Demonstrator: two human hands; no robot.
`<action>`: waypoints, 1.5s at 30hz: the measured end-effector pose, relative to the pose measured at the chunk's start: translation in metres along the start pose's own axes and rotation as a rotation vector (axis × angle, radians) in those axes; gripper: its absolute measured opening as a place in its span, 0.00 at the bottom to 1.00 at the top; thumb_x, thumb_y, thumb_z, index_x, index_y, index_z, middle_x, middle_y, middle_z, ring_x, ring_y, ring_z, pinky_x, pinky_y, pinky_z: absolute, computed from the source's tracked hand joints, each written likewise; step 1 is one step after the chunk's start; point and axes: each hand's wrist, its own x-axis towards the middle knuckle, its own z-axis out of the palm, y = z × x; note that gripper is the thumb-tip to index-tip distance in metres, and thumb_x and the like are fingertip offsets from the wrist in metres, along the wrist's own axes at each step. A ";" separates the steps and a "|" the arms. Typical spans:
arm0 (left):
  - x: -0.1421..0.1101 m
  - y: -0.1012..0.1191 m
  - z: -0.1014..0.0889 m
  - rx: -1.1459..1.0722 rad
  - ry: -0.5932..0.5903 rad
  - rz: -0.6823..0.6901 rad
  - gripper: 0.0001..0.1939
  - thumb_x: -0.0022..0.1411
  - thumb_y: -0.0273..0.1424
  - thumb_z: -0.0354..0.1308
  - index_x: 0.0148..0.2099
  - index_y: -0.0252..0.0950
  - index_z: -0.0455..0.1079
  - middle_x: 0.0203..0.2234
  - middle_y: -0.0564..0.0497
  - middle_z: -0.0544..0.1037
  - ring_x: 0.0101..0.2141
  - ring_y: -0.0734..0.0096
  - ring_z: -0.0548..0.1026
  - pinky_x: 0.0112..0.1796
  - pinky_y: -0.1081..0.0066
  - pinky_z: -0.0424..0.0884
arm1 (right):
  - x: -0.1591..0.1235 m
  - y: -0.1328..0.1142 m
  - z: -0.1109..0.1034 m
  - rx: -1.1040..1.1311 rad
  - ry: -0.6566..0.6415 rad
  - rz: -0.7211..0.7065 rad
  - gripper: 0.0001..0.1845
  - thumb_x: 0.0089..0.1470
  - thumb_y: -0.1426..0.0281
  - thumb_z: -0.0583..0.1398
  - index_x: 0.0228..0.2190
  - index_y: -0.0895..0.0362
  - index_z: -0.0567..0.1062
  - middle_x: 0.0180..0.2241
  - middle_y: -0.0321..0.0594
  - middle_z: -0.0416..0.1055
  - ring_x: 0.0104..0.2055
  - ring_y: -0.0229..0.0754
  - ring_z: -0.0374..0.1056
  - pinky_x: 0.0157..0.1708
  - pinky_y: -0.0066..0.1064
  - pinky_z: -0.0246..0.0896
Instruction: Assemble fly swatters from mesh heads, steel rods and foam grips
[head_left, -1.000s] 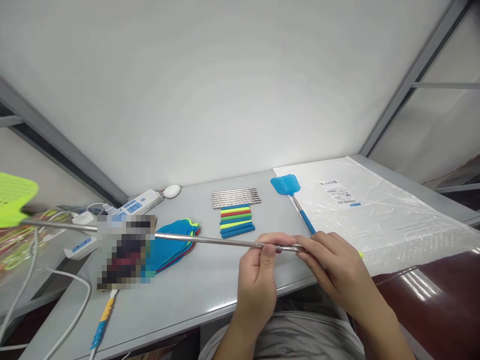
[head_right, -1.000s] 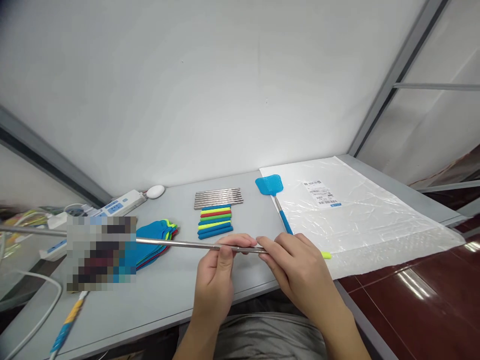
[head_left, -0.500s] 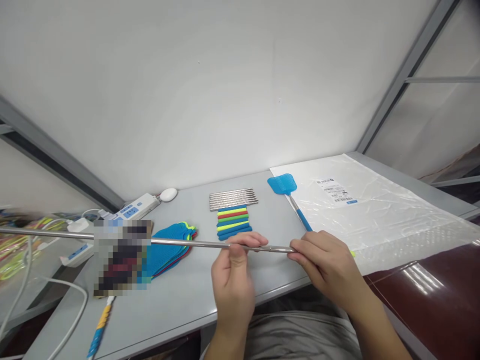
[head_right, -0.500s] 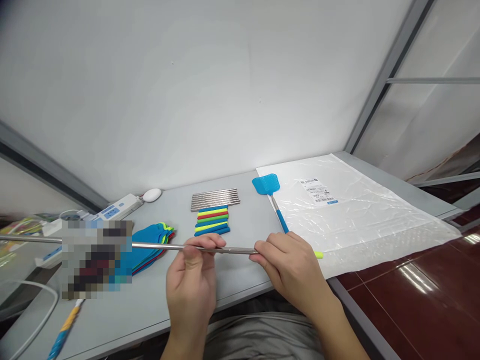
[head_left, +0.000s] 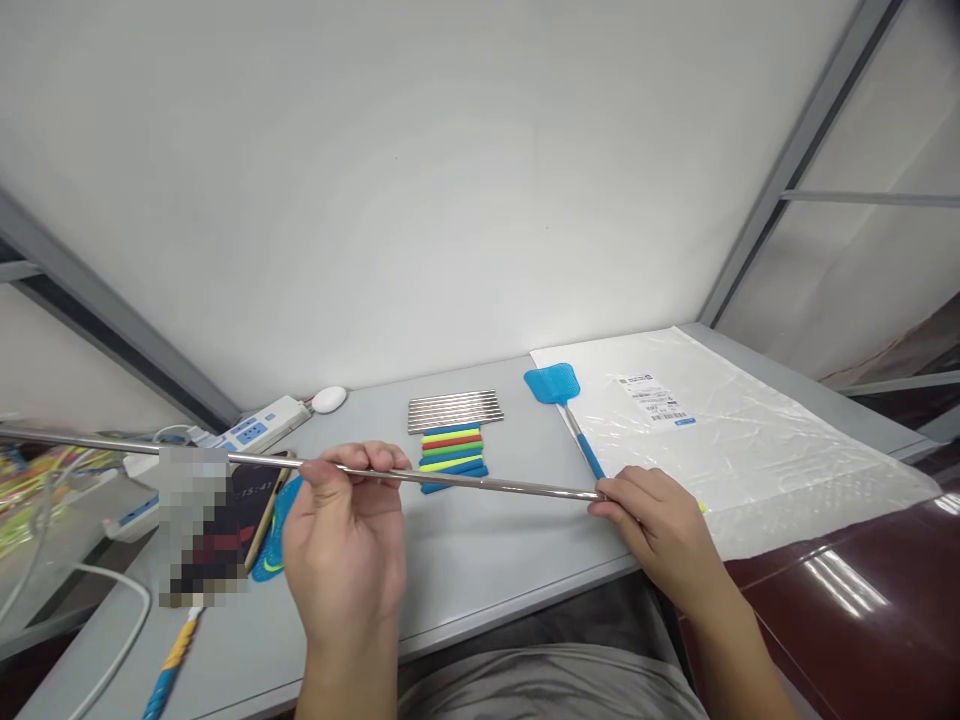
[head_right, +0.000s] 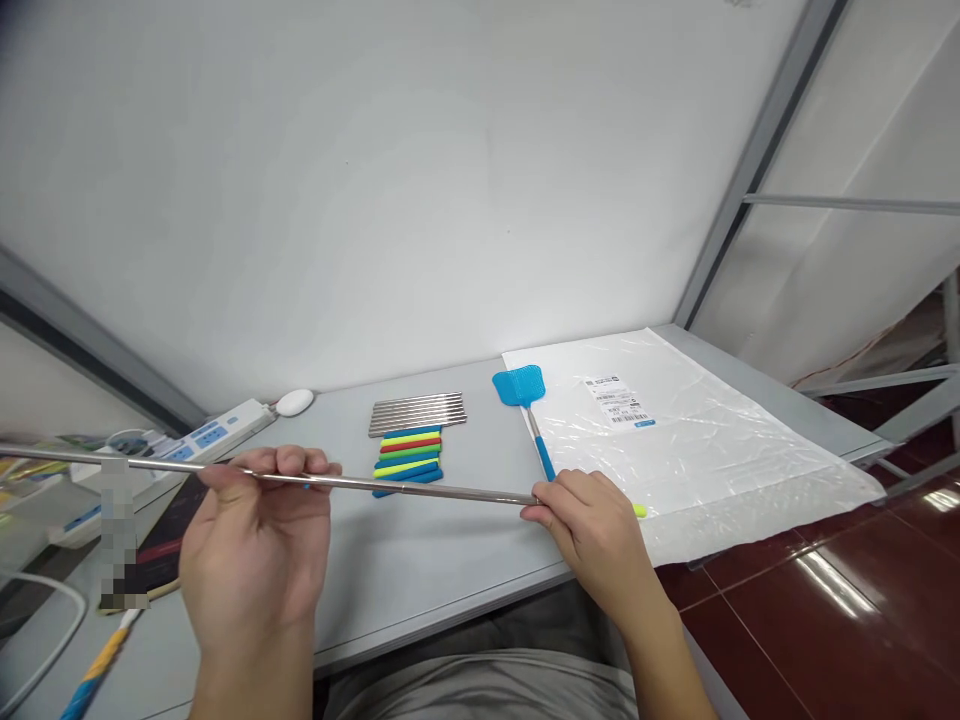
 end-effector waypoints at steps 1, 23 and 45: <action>0.000 -0.001 0.002 0.004 -0.001 0.004 0.16 0.67 0.38 0.55 0.31 0.33 0.71 0.27 0.52 0.67 0.31 0.72 0.70 0.36 0.70 0.72 | 0.000 0.002 -0.001 -0.001 0.011 -0.002 0.04 0.63 0.69 0.58 0.36 0.55 0.72 0.27 0.36 0.66 0.29 0.39 0.59 0.31 0.32 0.50; -0.027 -0.032 0.041 0.048 -0.081 -0.061 0.17 0.70 0.39 0.50 0.32 0.36 0.68 0.26 0.52 0.72 0.31 0.71 0.72 0.39 0.68 0.73 | 0.020 -0.011 0.002 0.082 0.053 0.017 0.09 0.66 0.69 0.55 0.34 0.55 0.74 0.26 0.37 0.67 0.29 0.39 0.61 0.32 0.33 0.51; 0.000 -0.021 0.023 0.104 -0.047 0.047 0.19 0.69 0.44 0.52 0.31 0.37 0.67 0.25 0.51 0.77 0.31 0.69 0.77 0.39 0.69 0.73 | 0.008 -0.014 0.016 0.098 0.065 0.124 0.07 0.65 0.73 0.51 0.38 0.55 0.69 0.27 0.37 0.63 0.29 0.41 0.59 0.27 0.32 0.52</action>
